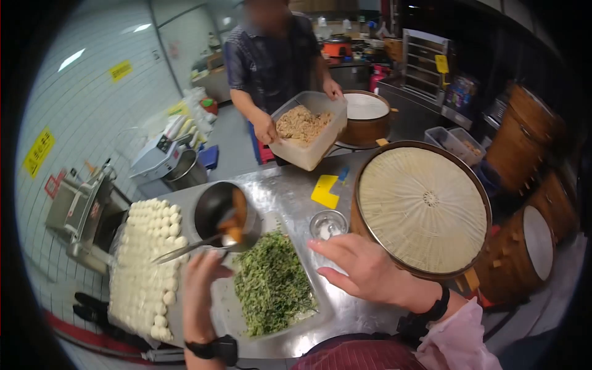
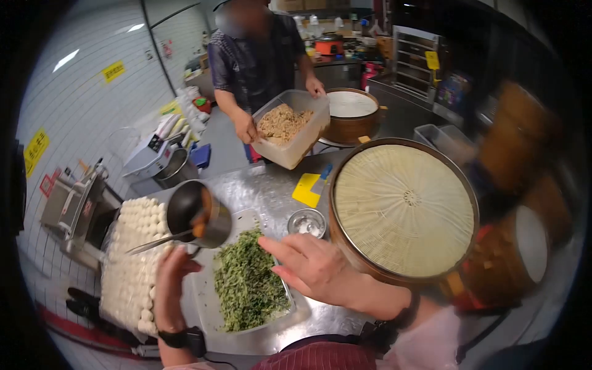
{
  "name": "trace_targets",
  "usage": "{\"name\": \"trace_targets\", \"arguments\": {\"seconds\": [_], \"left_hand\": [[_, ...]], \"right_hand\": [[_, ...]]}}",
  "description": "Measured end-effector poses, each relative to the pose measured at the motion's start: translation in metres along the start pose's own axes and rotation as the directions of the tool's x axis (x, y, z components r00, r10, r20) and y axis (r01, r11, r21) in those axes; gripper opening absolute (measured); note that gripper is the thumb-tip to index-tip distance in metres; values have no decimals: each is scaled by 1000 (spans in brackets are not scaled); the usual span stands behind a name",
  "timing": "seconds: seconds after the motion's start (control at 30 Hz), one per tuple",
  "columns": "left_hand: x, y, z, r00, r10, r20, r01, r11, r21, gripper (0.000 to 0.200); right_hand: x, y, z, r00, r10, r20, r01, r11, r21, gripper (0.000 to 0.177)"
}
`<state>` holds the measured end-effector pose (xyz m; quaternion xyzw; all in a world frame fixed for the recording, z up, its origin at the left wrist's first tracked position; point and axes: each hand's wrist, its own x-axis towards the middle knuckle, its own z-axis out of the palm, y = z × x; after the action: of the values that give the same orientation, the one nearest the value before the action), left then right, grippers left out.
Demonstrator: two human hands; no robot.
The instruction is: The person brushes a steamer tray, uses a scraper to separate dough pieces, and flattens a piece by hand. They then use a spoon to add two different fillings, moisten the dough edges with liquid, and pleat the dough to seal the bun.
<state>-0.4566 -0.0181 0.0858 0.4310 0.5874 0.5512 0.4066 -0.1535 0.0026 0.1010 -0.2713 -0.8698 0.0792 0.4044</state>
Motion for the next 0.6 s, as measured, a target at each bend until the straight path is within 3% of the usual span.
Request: {"name": "trace_targets", "arguments": {"seconds": [0.13,0.2,0.3,0.33,0.37,0.47,0.5,0.53,0.6], "left_hand": [[-24,-11,63,966,-86,246,98,995,-36,28],[-35,-13,90,948,-88,307,108,993,-49,27],[-52,-18,126,936,-147,319,185,979,-90,26],[-53,-27,131,933,-119,339,116,993,29,25],[-57,-34,138,934,-121,337,121,992,21,24],[-64,-31,152,924,-82,374,60,996,71,20],[-66,-31,155,905,-41,423,-22,989,143,18],[-69,-32,158,881,-6,473,-106,972,209,16],[-71,-41,163,872,-12,489,-112,968,223,21]], "right_hand": [[-2,-2,-20,998,-52,-48,48,996,-73,60],[-11,-1,-31,999,-9,46,12,998,-58,61],[-30,9,-40,993,40,113,-24,989,-147,46],[-35,12,-44,989,50,141,-22,980,-196,40],[-38,14,-49,987,93,132,-70,983,-171,29],[-42,25,-60,990,133,50,-125,982,-139,26],[-43,32,-62,988,153,23,-149,982,-114,22],[-42,38,-64,987,157,28,-153,982,-110,22],[-39,47,-67,981,148,122,-135,985,-108,20]]}}
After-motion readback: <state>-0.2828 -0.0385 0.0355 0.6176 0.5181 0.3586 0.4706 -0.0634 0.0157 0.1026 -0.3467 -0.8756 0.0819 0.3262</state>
